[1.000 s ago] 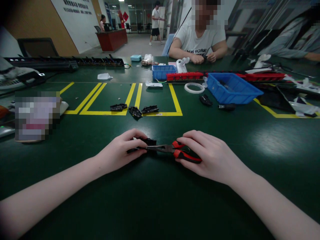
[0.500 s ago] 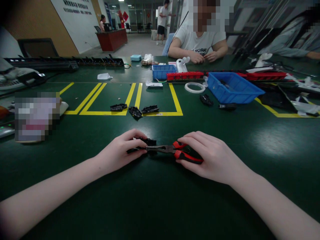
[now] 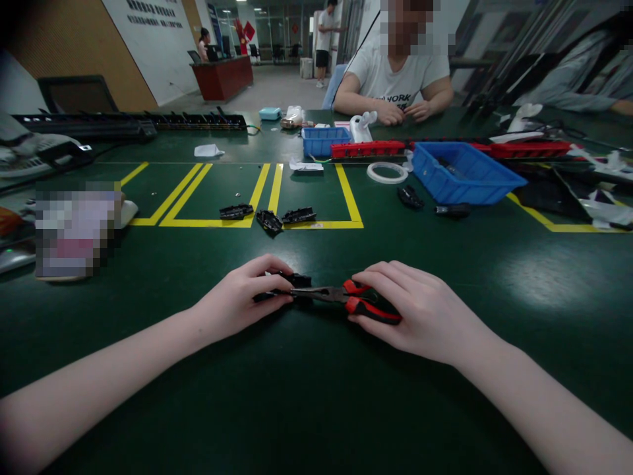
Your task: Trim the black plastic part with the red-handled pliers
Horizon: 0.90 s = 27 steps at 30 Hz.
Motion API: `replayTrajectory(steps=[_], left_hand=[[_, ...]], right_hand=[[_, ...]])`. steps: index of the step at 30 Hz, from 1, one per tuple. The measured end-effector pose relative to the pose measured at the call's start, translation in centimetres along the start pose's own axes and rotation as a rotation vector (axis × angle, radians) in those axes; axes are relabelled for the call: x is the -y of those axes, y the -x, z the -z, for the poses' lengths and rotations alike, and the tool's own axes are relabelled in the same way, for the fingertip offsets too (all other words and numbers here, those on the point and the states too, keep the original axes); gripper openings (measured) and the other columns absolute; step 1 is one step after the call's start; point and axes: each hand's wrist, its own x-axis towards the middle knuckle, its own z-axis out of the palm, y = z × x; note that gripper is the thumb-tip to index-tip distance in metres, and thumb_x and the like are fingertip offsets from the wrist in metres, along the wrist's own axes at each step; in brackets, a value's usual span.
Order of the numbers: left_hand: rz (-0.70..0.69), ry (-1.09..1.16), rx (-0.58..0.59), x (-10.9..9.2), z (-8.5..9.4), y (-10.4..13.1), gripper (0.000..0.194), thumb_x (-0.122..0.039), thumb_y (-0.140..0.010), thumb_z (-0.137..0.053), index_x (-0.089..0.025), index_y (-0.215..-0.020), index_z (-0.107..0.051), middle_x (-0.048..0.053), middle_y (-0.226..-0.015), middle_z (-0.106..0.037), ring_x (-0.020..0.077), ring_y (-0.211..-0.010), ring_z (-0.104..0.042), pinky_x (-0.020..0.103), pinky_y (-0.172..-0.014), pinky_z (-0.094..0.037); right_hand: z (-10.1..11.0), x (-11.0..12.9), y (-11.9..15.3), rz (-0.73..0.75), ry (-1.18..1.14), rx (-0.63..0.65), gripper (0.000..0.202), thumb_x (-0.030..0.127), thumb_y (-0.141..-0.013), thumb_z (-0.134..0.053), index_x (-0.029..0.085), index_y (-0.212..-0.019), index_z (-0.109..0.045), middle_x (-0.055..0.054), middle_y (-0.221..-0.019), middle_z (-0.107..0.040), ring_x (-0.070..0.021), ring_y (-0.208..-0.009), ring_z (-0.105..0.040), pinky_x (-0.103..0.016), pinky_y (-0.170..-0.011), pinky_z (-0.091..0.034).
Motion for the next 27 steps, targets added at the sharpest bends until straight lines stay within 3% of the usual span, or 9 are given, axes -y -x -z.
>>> replayTrajectory(steps=[8, 27], left_hand=[[-0.005, 0.003, 0.006, -0.12, 0.12, -0.11, 0.011, -0.012, -0.093, -0.063, -0.016, -0.104, -0.067, 0.008, -0.121, -0.059, 0.0213, -0.106, -0.062, 0.040, -0.086, -0.061], [0.019, 0.018, 0.016, -0.01, 0.01, -0.17, 0.009, -0.015, -0.093, -0.066, -0.017, -0.101, -0.066, 0.007, -0.122, -0.058, 0.0210, -0.106, -0.062, 0.041, -0.087, -0.061]], right_hand=[[0.39, 0.30, -0.32, 0.070, 0.104, -0.032, 0.034, 0.038, -0.092, -0.060, 0.019, -0.120, -0.060, -0.011, -0.107, -0.070, -0.0242, -0.090, -0.069, -0.036, -0.072, -0.058], [0.71, 0.80, -0.71, 0.034, 0.061, 0.029, 0.033, 0.038, -0.091, -0.062, 0.017, -0.116, -0.063, -0.012, -0.103, -0.073, -0.0236, -0.087, -0.071, -0.035, -0.070, -0.059]])
